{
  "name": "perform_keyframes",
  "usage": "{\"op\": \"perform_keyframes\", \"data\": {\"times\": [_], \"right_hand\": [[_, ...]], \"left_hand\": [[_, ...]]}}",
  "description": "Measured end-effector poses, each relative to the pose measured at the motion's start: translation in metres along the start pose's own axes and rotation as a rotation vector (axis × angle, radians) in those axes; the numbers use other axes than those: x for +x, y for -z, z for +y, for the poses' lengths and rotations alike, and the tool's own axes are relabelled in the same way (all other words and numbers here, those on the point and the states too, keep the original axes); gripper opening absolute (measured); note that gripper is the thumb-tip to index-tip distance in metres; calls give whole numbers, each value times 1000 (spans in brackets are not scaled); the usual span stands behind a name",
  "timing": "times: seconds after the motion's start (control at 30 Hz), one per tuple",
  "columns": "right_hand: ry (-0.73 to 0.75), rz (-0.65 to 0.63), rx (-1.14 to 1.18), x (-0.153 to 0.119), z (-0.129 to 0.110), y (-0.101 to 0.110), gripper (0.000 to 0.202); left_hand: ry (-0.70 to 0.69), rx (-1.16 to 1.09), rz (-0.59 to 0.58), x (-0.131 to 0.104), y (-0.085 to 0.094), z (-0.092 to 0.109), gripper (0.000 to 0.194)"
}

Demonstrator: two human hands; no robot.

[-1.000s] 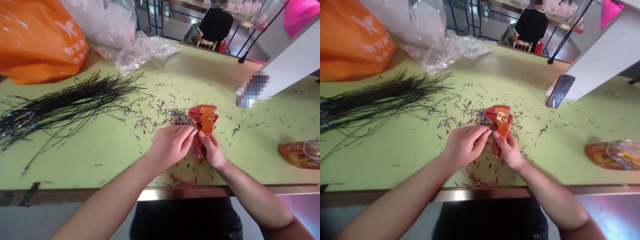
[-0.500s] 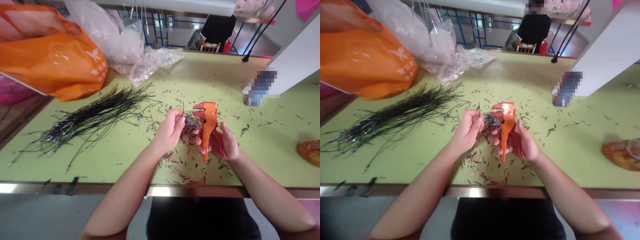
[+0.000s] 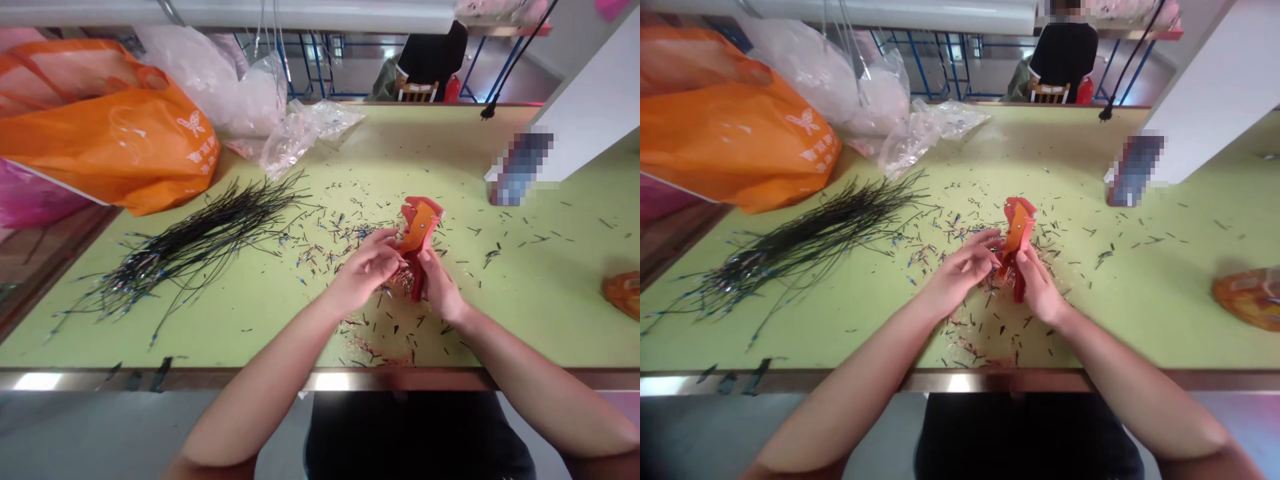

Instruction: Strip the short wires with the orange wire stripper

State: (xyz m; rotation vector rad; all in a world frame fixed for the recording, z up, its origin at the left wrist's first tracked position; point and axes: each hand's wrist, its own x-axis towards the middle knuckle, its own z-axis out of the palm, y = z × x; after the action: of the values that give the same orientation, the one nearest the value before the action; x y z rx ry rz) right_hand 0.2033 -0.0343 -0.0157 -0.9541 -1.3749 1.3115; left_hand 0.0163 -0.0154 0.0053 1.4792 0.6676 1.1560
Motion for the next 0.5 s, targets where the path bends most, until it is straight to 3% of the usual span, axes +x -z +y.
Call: {"op": "perform_keyframes", "data": {"times": [0.1, 0.23, 0.3, 0.37, 0.5], "right_hand": [[98, -28, -242, -9, -7, -9, 54], [248, -128, -472, -20, -25, -20, 58], [318, -71, -499, -22, -29, -24, 51], [344, 44, -463, -20, -27, -27, 38], [208, 222, -145, -13, -21, -28, 15]], "left_hand": [[16, -124, -3, -6, -15, -3, 20], [73, -266, 141, -6, -12, -10, 21], [83, -360, 223, -3, -8, -14, 22], [84, -366, 231, -2, -7, -15, 22], [39, -48, 118, -6, -20, -14, 23]]}}
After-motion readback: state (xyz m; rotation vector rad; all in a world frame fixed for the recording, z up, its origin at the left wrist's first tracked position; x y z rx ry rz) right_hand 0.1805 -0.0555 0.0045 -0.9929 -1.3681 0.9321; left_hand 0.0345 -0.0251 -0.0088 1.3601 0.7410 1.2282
